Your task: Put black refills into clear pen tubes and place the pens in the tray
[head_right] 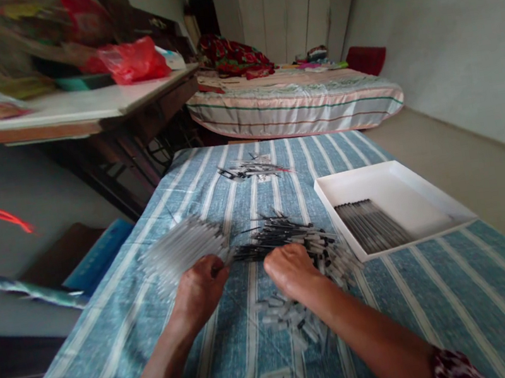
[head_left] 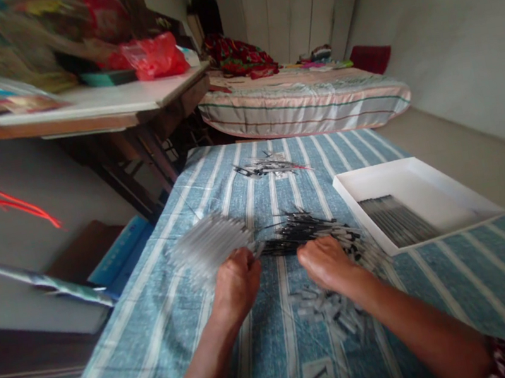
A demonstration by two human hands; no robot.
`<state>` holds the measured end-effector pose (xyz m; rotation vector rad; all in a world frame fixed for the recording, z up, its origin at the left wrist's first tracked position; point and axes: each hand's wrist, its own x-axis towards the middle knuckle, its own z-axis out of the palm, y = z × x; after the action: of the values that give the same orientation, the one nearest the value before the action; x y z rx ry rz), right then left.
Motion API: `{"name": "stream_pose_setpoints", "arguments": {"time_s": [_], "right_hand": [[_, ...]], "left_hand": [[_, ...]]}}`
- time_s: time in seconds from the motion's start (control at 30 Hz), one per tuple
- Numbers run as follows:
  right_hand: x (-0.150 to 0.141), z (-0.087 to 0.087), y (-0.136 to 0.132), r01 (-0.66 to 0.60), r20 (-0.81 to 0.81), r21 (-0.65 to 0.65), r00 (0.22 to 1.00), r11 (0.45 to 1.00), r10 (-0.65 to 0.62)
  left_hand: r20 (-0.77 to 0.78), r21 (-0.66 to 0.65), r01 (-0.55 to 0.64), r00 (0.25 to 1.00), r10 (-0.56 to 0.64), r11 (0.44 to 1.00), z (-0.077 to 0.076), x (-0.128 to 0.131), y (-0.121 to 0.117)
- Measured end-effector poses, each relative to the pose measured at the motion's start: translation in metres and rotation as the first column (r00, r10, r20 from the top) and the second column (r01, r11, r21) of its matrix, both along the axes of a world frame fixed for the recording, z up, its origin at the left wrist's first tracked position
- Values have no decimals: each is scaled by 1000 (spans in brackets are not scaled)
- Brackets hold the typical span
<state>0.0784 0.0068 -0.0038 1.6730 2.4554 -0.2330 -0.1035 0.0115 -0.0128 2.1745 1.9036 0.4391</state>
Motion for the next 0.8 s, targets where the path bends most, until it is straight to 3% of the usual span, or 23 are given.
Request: {"name": "stream_pose_setpoints", "arguments": {"time_s": [0.17, 0.37, 0.57, 0.8], "right_hand": [[11, 7, -12, 34, -15, 133, 999, 991, -33], [23, 13, -17, 78, -57, 236, 996, 969, -66], [30, 15, -11, 91, 22, 228, 995, 969, -99], [34, 18, -13, 40, 71, 256, 996, 966, -60]], "left_hand": [[311, -16, 87, 947, -78, 996, 0, 0, -2], [649, -128, 213, 756, -80, 969, 5, 4, -7], [752, -205, 274, 659, -28, 940, 6, 7, -9], [771, -196, 295, 636, -39, 935, 1, 7, -8]]}}
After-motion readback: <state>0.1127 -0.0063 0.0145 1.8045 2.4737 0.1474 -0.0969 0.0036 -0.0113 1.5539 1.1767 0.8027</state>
